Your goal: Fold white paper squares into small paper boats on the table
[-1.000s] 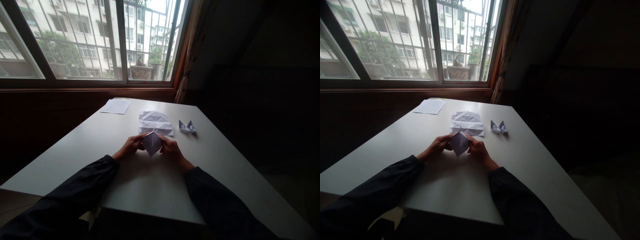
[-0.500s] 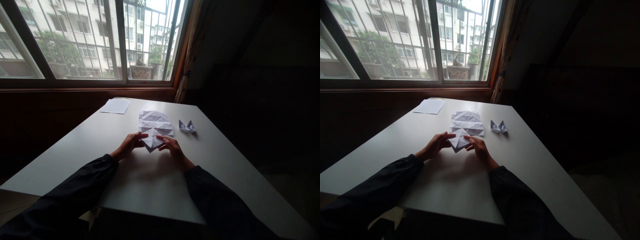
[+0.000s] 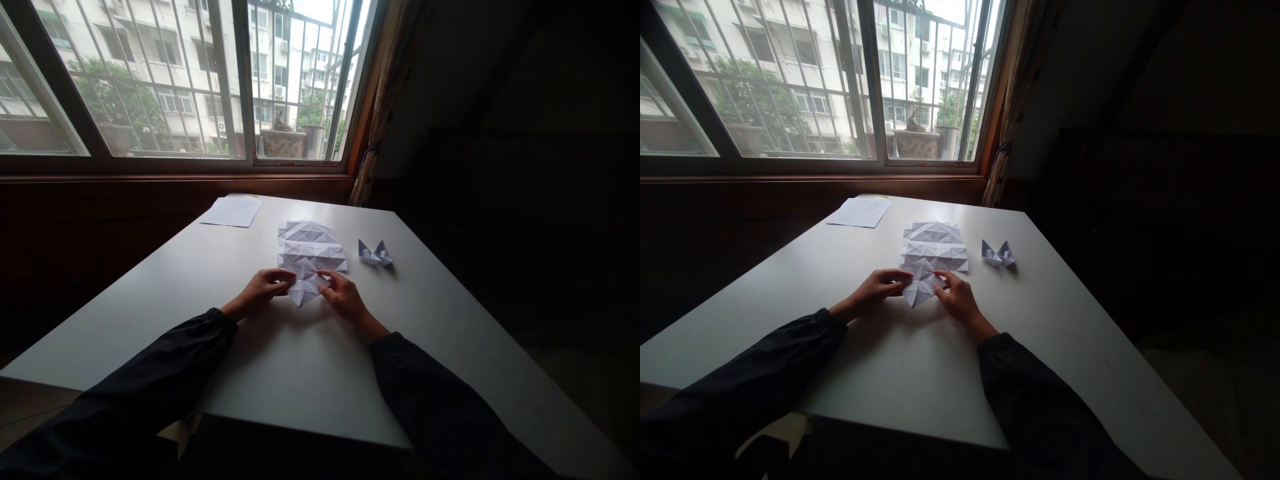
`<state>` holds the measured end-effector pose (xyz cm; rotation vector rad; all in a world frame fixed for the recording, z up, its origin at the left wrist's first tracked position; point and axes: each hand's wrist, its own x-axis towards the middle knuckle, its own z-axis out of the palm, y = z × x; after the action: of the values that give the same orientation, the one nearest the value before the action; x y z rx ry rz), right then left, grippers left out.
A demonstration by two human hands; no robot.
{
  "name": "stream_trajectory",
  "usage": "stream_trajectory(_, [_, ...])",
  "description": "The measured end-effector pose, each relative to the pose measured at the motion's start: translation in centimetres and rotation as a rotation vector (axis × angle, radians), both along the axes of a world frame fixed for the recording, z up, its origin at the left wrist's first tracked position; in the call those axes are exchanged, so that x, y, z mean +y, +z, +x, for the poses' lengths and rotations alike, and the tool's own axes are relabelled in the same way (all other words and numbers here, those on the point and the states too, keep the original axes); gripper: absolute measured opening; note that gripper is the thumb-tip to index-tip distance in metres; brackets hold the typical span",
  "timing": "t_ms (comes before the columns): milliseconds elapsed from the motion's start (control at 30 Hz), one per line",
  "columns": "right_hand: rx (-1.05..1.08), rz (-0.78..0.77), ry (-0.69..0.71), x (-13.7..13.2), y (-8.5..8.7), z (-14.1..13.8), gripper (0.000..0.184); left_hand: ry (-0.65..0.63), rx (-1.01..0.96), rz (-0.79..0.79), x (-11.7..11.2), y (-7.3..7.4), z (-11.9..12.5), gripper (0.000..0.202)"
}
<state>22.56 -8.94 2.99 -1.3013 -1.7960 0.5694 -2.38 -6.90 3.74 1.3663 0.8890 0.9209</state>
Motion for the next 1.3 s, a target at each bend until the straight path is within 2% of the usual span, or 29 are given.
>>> stream_trajectory(100, [-0.18,0.051,-0.041,0.3,-0.3,0.0,0.029,-0.014,0.207,0.144,0.1,0.0,-0.4,0.044])
stream_trajectory(267, [-0.336,0.106,-0.056,0.7,-1.1,-0.1,0.016,0.07,0.68,0.686,0.8,-0.6,-1.1,0.023])
stream_trajectory(367, [-0.42,0.165,-0.042,0.6,-1.4,-0.1,0.019,0.082,0.798,0.814,1.1,-0.9,-1.3,0.022])
stream_trajectory(467, [-0.484,0.232,0.027,0.2,-1.2,-0.2,0.029,0.036,0.755,0.843,1.1,-0.9,-1.2,0.022])
stream_trajectory(600, [-0.525,0.285,0.169,-0.5,-0.5,-0.8,0.039,-0.108,0.629,0.809,0.7,-0.6,-0.9,0.025])
stream_trajectory(733, [-0.494,0.263,0.266,-1.1,0.3,-1.6,0.033,-0.092,0.625,0.808,0.3,-0.4,-0.6,0.022])
stream_trajectory(900, [-0.447,0.243,0.293,-1.3,0.8,-1.8,0.024,-0.095,0.645,0.801,-0.1,0.0,-0.5,0.02])
stream_trajectory(1133, [-0.423,0.271,0.286,-1.5,1.3,-1.5,0.014,-0.16,0.715,0.881,-0.3,0.2,-0.5,0.039])
stream_trajectory(1300, [-0.366,0.277,0.291,-1.7,1.7,-1.5,0.005,-0.176,0.792,0.878,-0.5,0.3,-0.4,0.041])
